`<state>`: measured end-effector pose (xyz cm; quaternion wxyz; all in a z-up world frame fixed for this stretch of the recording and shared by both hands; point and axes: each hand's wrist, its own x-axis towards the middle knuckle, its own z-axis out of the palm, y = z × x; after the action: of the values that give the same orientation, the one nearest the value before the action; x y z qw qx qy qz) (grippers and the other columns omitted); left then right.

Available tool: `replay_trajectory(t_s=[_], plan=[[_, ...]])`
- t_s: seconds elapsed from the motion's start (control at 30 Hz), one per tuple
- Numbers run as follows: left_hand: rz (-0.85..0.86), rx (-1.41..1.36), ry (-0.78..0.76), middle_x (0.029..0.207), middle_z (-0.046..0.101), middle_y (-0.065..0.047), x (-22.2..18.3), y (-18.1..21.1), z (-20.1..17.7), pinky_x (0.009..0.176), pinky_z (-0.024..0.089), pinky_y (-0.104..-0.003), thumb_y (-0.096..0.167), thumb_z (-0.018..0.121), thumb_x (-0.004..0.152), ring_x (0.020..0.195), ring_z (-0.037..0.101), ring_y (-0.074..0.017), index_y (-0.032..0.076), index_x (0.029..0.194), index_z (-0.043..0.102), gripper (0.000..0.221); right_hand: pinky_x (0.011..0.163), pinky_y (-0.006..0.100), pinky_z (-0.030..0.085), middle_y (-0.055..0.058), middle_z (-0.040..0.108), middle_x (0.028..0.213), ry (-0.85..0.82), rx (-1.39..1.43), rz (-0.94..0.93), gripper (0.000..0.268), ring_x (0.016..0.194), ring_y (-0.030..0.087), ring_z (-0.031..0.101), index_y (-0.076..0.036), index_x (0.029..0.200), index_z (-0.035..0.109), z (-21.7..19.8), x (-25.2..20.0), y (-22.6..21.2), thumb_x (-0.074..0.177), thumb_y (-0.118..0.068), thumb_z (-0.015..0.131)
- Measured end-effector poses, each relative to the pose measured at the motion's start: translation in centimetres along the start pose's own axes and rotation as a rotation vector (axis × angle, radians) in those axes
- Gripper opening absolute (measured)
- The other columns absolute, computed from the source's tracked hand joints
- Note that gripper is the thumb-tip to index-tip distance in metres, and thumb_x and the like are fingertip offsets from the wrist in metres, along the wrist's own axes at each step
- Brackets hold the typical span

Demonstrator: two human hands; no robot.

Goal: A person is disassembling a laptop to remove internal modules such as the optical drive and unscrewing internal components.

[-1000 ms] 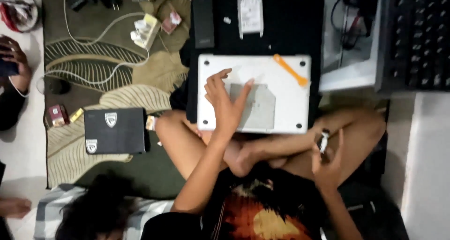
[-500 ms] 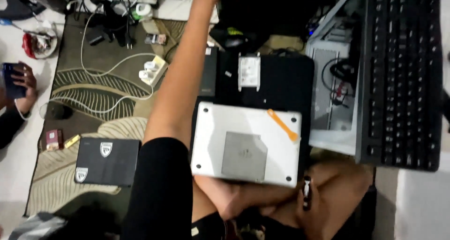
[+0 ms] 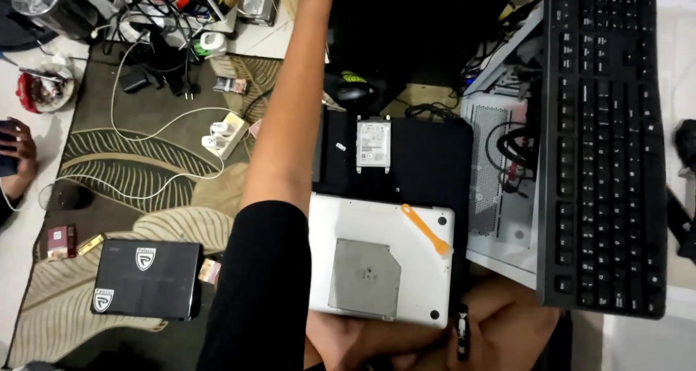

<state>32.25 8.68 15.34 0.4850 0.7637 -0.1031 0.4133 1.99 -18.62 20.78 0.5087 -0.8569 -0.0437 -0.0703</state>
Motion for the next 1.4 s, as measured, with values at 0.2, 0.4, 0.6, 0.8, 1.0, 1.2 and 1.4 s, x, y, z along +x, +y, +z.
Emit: replay_trajectory(t_s=[0.2, 0.4, 0.6, 0.8, 1.0, 1.2, 1.4], plan=[[-0.015, -0.054, -0.087, 0.09, 0.065, -0.004, -1.3, 4.6, -1.7, 0.07, 0.049, -0.029, 0.021, 0.078, 0.091, 0.076, 0.057, -0.0171, 0.008, 0.111, 0.067, 0.026, 0.056, 0.039, 0.052, 0.021, 0.075, 0.086, 0.182, -0.586, -0.201, 0.048, 0.06, 0.033, 0.066, 0.006, 0.127, 0.068, 4.8, -15.0, 32.4, 0.082, -0.007, 0.078], [0.015, -0.158, -0.213, 0.104, 0.067, -0.005, -5.4, 12.5, -4.2, 0.086, 0.052, -0.032, 0.009, 0.081, 0.088, 0.093, 0.062, -0.0197, 0.005, 0.113, 0.068, 0.029, 0.053, 0.043, 0.05, 0.018, 0.075, 0.084, 0.065, -0.554, -0.108, 0.051, 0.06, 0.035, 0.066, 0.0, 0.132, 0.066, 4.2, -14.6, 31.7, 0.083, -0.011, 0.075], [-0.07, -0.372, -0.345, 0.125, 0.07, -0.003, -13.6, 19.6, -6.7, 0.113, 0.055, -0.034, 0.007, 0.087, 0.086, 0.117, 0.068, -0.0176, 0.013, 0.12, 0.067, 0.04, 0.055, 0.037, 0.048, 0.012, 0.074, 0.082, 0.009, -0.61, -0.056, 0.059, 0.06, 0.028, 0.064, -0.005, 0.144, 0.061, 4.1, -14.6, 30.0, 0.087, -0.011, 0.072], [-0.18, -0.459, -0.352, 0.123, 0.068, -0.007, -16.5, 24.5, -9.5, 0.107, 0.056, -0.035, 0.004, 0.084, 0.086, 0.114, 0.067, -0.021, 0.007, 0.114, 0.069, 0.032, 0.057, 0.04, 0.047, 0.015, 0.074, 0.089, 0.061, -0.606, -0.196, 0.059, 0.062, 0.031, 0.063, 0.0, 0.145, 0.059, 4.3, -14.2, 28.3, 0.088, -0.006, 0.073], [-0.287, -0.539, -0.364, 0.122, 0.068, -0.005, -18.6, 26.6, -10.4, 0.11, 0.054, -0.035, 0.005, 0.08, 0.087, 0.116, 0.065, -0.0198, 0.008, 0.114, 0.069, 0.029, 0.055, 0.041, 0.045, 0.014, 0.072, 0.081, 0.068, -0.677, -0.152, 0.045, 0.059, 0.032, 0.062, 0.0, 0.133, 0.066, 4.4, -14.4, 29.0, 0.091, -0.016, 0.072], [-0.257, -0.552, -0.408, 0.124, 0.068, -0.005, -19.2, 27.4, -11.5, 0.11, 0.055, -0.036, 0.008, 0.08, 0.088, 0.118, 0.065, -0.0202, 0.007, 0.117, 0.068, 0.031, 0.062, 0.041, 0.047, 0.015, 0.067, 0.08, 0.131, -0.727, -0.233, 0.022, 0.065, 0.032, 0.059, -0.001, 0.102, 0.069, 4.6, -16.1, 33.4, 0.09, -0.017, 0.076], [-0.216, -0.581, -0.438, 0.127, 0.07, -0.006, -19.4, 27.8, -11.9, 0.113, 0.057, -0.038, 0.006, 0.08, 0.089, 0.119, 0.067, -0.0221, 0.007, 0.119, 0.067, 0.032, 0.063, 0.043, 0.047, 0.017, 0.069, 0.077, 0.091, -0.666, -0.208, 0.016, 0.063, 0.037, 0.059, 0.0, 0.085, 0.071, 4.2, -16.2, 34.0, 0.079, -0.014, 0.075]])
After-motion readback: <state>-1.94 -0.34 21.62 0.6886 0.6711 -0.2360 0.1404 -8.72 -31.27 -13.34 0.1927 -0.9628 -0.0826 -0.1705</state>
